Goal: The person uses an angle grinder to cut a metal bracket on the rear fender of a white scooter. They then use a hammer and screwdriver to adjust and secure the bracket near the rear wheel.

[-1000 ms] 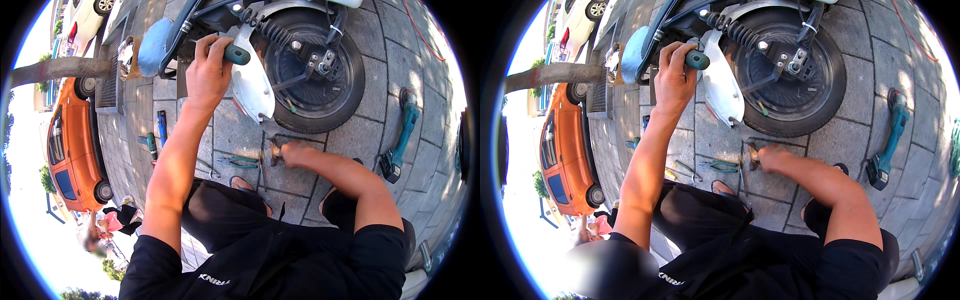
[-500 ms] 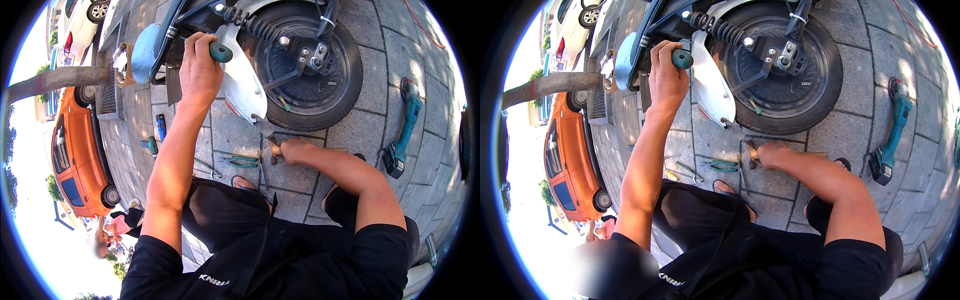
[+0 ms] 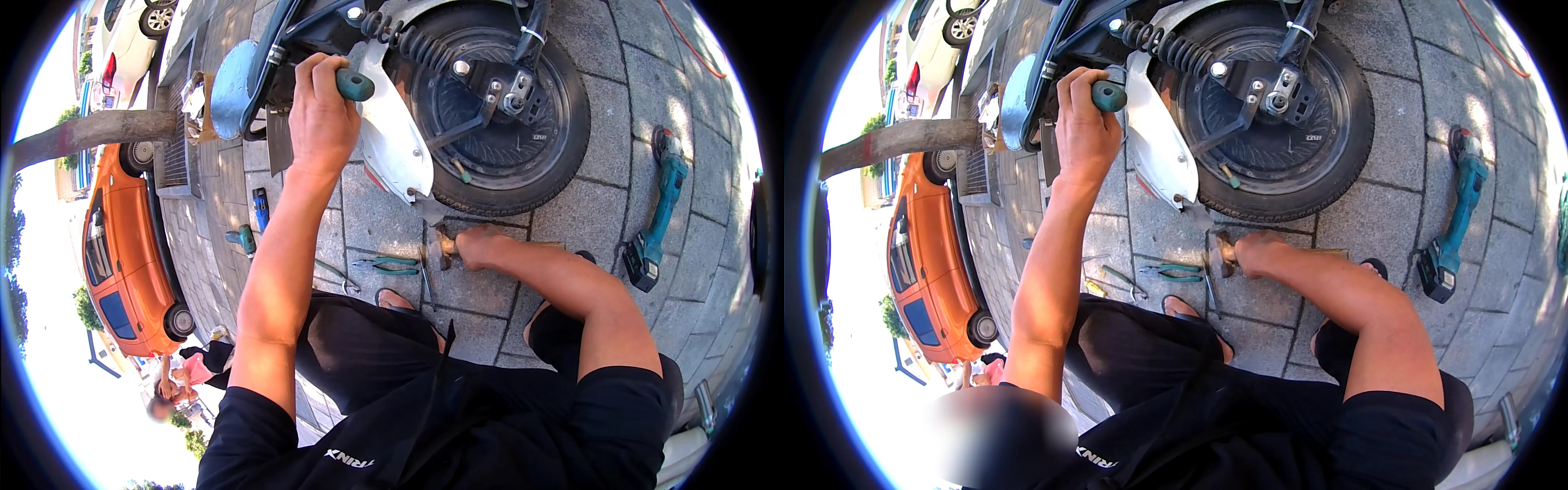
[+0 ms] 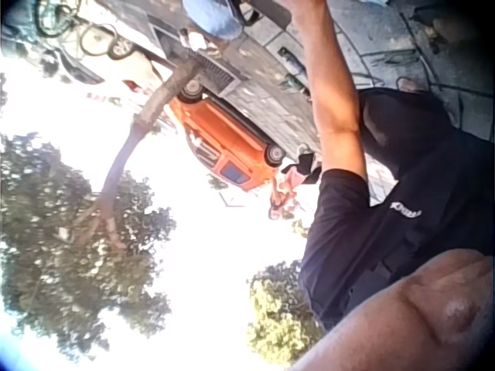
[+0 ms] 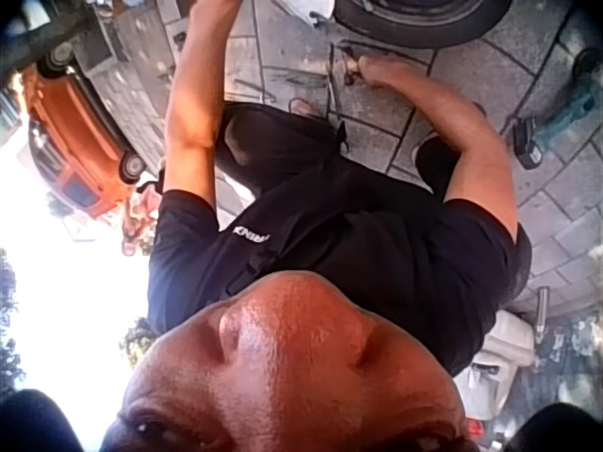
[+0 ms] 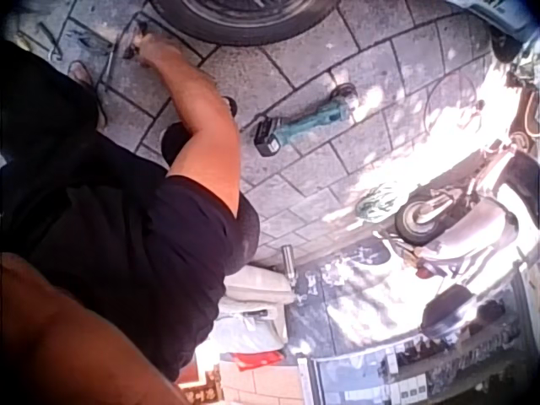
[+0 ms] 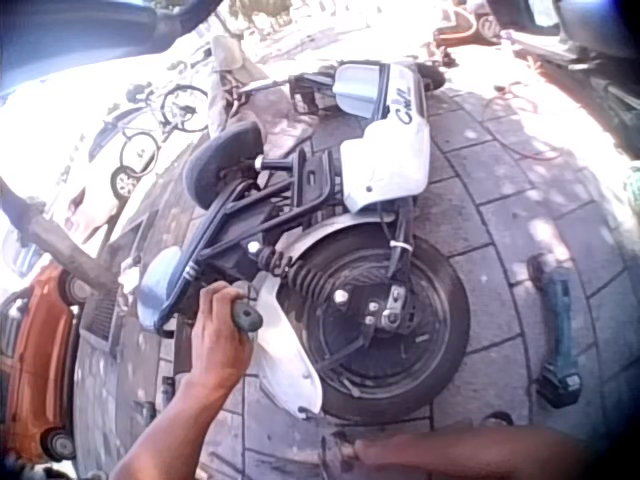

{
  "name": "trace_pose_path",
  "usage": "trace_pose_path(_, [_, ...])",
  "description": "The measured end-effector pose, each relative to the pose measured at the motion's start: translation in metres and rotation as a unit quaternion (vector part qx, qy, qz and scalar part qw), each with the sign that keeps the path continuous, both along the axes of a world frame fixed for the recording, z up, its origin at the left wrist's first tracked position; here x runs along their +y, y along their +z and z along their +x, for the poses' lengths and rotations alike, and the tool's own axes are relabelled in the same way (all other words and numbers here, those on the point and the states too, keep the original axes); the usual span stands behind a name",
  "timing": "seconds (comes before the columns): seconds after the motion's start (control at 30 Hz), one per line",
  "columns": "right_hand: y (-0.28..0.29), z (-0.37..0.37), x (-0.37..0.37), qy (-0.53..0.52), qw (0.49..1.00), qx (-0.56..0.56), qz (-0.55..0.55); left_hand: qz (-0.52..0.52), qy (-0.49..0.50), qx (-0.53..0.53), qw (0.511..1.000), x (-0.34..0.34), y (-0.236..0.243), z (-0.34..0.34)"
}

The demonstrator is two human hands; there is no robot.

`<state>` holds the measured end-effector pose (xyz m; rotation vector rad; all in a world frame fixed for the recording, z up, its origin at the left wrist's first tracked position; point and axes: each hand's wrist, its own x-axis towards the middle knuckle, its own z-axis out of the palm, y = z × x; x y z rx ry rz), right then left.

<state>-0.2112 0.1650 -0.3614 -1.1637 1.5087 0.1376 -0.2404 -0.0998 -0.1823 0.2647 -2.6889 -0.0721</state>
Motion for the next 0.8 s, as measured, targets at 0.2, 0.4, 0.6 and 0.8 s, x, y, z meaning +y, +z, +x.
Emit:
trace_pose_path(0.2, [0.005, -0.002, -0.003, 0.005, 1.000, 0.006, 0.009, -0.001, -0.005, 0.004, 1.000, -0.002, 0.001, -0.001])
trace_pose_path(0.4, [0.016, -0.007, 0.007, 0.012, 0.999, 0.004, -0.042, -0.001, -0.006, 0.007, 1.000, -0.005, 0.007, -0.006])
trace_pose_path(0.6, [0.085, -0.069, 0.039, -0.038, 0.957, -0.242, -0.154, 0.004, 0.003, 0.015, 1.000, -0.007, 0.003, -0.007])
trace_pose_path(0.8, [0.153, -0.133, 0.035, -0.200, 0.867, -0.013, -0.457, 0.025, 0.017, 0.049, 0.998, -0.011, 0.006, -0.013])
